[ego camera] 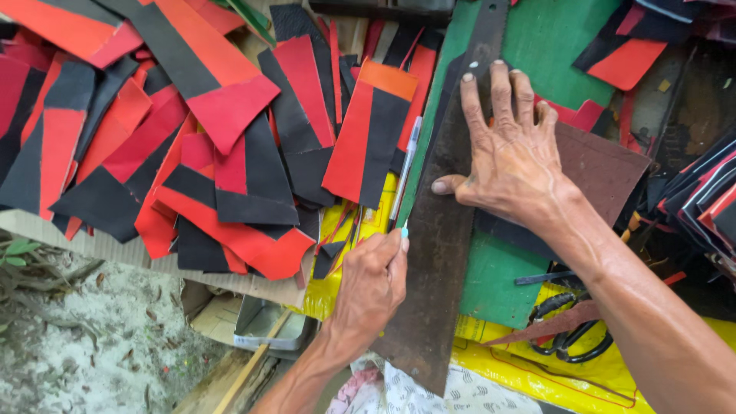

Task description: The person uses a utility knife and a metal ruler to cut red, black, and orange material pieces on a green work surface. They align the ruler, score the material, and separate the cut pieces, stacking them on the table.

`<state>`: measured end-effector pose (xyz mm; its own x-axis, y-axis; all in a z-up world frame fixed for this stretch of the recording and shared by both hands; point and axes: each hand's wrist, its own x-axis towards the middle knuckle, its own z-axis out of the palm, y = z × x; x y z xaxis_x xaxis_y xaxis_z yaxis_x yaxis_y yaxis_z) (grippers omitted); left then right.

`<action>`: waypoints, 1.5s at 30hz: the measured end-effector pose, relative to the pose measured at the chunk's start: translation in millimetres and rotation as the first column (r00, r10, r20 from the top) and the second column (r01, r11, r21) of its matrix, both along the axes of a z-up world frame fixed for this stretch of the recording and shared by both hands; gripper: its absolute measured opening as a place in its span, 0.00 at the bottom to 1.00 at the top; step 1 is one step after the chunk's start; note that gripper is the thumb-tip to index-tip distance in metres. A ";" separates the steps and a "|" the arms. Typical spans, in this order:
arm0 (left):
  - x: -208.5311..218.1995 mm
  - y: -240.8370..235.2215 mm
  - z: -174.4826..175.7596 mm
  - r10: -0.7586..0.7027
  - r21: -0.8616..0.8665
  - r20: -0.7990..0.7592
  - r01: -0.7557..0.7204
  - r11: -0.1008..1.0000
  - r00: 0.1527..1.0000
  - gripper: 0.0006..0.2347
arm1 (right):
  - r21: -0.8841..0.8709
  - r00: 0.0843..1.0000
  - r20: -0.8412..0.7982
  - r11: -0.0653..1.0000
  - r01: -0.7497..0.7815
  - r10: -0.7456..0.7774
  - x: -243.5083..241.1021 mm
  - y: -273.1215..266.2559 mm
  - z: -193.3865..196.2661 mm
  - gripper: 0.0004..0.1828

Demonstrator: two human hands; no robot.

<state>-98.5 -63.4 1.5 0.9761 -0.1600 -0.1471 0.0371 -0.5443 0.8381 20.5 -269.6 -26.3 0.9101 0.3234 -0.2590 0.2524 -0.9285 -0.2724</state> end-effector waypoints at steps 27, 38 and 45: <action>173.4 -66.2 -39.3 0.004 -0.184 -0.081 -0.019 0.983 0.997 0.14 | 0.133 0.998 0.047 0.990 0.043 -0.050 2.1 -13.0 0.8 0.69; 176.8 -65.7 -58.1 -0.109 -0.051 0.203 0.121 0.991 0.973 0.11 | 0.124 0.997 0.072 0.992 0.018 -0.027 2.4 -14.5 -1.8 0.68; 178.5 -66.2 -60.6 -0.112 -0.079 0.158 0.125 0.989 0.981 0.11 | 0.066 0.999 0.042 0.998 0.016 -0.019 6.0 -13.5 -2.9 0.68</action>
